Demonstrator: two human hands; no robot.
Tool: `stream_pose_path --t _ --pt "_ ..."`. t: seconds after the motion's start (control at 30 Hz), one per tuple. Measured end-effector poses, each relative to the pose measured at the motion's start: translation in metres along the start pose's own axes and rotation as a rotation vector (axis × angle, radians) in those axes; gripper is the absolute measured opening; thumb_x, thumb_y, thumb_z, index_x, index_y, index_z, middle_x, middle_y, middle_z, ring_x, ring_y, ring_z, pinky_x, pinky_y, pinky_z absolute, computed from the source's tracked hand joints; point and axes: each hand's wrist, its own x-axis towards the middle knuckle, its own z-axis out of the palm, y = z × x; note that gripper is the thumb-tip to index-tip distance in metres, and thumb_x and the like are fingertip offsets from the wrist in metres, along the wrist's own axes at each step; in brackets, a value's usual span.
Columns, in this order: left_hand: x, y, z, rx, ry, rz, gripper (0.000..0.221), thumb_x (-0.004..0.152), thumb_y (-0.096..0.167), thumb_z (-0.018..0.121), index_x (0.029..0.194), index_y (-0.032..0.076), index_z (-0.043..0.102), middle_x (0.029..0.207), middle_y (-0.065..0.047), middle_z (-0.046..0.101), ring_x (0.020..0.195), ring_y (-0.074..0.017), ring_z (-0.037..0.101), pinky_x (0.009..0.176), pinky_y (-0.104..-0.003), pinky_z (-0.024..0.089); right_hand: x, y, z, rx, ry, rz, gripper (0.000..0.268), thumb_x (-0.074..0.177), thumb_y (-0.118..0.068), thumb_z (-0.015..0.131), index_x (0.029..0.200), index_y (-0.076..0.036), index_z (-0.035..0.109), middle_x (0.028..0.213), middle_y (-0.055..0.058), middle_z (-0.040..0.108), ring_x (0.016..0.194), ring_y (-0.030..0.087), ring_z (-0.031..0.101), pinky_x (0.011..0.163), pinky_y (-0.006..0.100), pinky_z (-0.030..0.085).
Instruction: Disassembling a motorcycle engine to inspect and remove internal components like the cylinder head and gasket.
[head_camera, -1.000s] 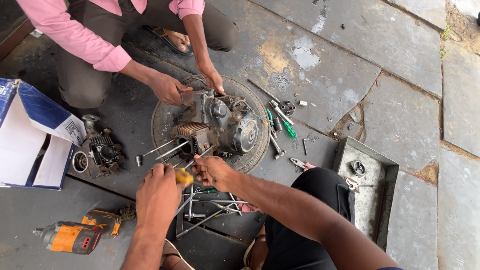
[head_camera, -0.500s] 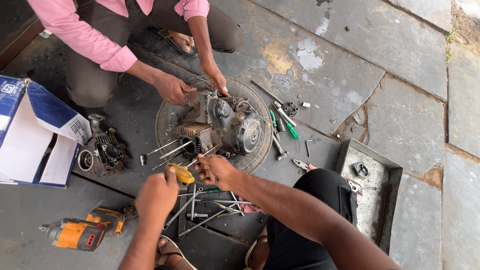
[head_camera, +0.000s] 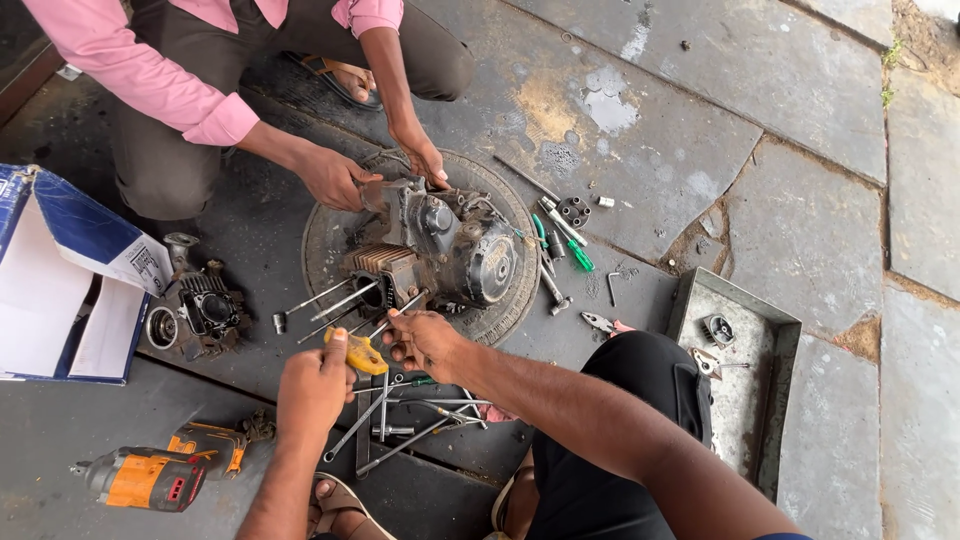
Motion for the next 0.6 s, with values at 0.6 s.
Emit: stream_pose_path --t 0.6 --pt "-0.005 0.002 -0.003 0.186 0.09 0.027 0.056 0.111 0.048 0.044 0.101 0.004 0.078 0.095 -0.014 0.076 0.085 -0.0315 0.077 0.079 -0.045 0.06 0.002 0.003 -0.001 -0.012 0.009 0.014 0.028 0.108 -0.039 0.051 0.093 -0.015 0.057 0.083 -0.004 0.063 0.067 0.012 0.052 0.062 0.031 0.04"
